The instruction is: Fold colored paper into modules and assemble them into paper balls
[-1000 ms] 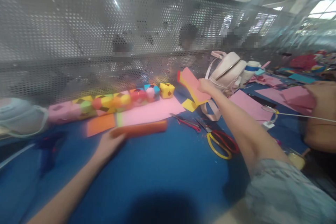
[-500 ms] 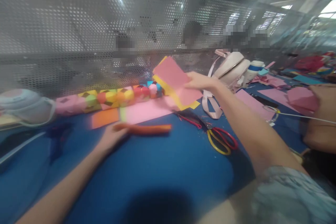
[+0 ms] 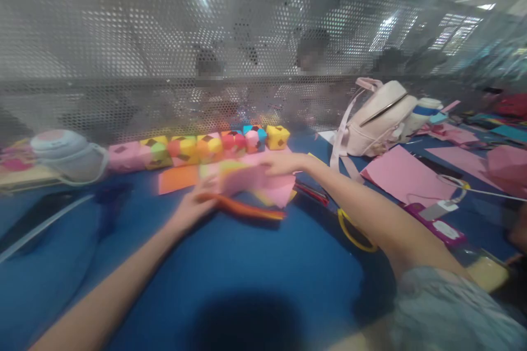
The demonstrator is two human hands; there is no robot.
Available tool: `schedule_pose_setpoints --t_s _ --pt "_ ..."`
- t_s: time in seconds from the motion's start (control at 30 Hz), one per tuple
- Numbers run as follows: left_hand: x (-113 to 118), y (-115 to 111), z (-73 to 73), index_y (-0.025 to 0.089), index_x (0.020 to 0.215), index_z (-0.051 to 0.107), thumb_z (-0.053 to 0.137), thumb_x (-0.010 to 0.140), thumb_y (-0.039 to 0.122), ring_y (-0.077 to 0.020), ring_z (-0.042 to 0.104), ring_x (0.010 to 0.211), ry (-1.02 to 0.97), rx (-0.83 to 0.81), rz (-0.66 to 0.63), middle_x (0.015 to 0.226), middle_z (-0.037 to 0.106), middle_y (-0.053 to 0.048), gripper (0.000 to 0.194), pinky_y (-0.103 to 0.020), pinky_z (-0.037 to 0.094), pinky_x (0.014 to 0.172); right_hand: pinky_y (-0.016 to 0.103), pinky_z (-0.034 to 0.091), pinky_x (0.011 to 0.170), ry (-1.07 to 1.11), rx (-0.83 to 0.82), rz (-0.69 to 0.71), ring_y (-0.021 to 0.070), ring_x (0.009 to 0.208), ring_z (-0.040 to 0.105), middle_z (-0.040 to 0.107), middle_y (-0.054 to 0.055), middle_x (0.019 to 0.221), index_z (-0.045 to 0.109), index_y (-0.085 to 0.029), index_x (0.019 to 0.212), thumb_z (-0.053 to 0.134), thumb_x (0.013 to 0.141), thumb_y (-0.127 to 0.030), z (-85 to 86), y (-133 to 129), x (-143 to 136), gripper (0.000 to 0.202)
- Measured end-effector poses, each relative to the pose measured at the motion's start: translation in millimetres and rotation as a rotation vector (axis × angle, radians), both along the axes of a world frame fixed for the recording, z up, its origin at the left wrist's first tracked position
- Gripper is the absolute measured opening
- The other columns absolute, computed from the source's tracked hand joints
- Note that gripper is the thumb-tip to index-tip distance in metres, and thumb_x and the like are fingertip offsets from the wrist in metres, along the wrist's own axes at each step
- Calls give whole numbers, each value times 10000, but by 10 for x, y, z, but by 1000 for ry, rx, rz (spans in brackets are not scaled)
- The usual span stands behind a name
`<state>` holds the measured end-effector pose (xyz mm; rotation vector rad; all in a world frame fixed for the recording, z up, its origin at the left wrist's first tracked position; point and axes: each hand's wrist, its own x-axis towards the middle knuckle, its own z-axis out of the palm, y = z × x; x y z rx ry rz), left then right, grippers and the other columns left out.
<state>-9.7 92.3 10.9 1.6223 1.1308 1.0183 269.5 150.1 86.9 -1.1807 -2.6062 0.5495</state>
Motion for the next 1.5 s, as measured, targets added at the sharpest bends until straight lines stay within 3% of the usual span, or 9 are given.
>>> schedule_pose_setpoints --t_s 0.23,0.33,0.57,0.87,1.0,1.1,1.17,1.27,1.5 --pt "12 -5 -54 169 741 719 705 662 484 -359 340 1362 54 73 40 1367 516 -152 325 -455 251 1137 265 400 688 -107 42 -12 188 820 578 674 66 952 639 -168 946 515 761 -115 27 -273 -129 229" --pt "60 -35 -26 179 831 686 710 674 430 -327 482 1253 15 84 26 1274 586 -138 297 -438 342 1090 267 381 643 -169 77 -11 192 770 594 691 84 917 649 -160 951 486 802 -122 36 -523 -195 224" --pt "88 -6 -73 174 1260 475 786 573 364 -275 586 1119 -120 21 95 1255 573 -140 777 -401 485 946 270 349 584 -331 210 2 200 769 634 705 97 1017 646 -193 1076 426 840 -96 -111 -812 -292 336" --pt "-41 77 -107 127 881 723 769 615 444 -302 662 928 37 -66 28 953 733 -118 416 -454 484 926 253 418 671 -133 82 34 175 825 619 684 69 1038 612 -198 1138 470 872 -140 -45 -836 -63 307" --pt "-34 77 -88 141 840 738 792 584 413 -298 675 875 13 -72 41 908 747 -101 377 -439 509 885 248 456 758 26 -76 -31 165 883 614 685 53 1015 652 -151 1052 582 793 -171 165 -687 345 269" --pt "-52 93 -96 144 839 737 794 583 381 -294 675 857 10 -68 15 893 746 -97 354 -427 516 860 246 474 749 92 -52 -344 157 847 625 701 18 957 685 -170 983 627 774 -228 206 -413 746 224" --pt "-67 106 -106 144 838 731 789 589 364 -285 672 843 3 -74 3 882 743 -96 338 -410 521 835 231 484 671 71 -60 -576 141 776 630 700 27 930 664 -149 1022 570 832 -231 131 -208 992 228" --pt "-81 116 -111 141 775 716 776 590 354 -268 661 780 9 -74 -2 799 730 -87 288 -385 522 773 230 500 661 -1 -98 -711 130 749 632 689 58 921 639 -94 1033 506 894 -179 -92 48 1260 210" --pt "-113 129 -138 157 680 650 762 591 338 -214 616 692 14 -88 -13 710 689 -51 231 -327 493 701 386 540 805 -233 -235 -815 198 960 614 599 73 1140 574 -150 1152 578 913 -330 -512 394 1515 299"
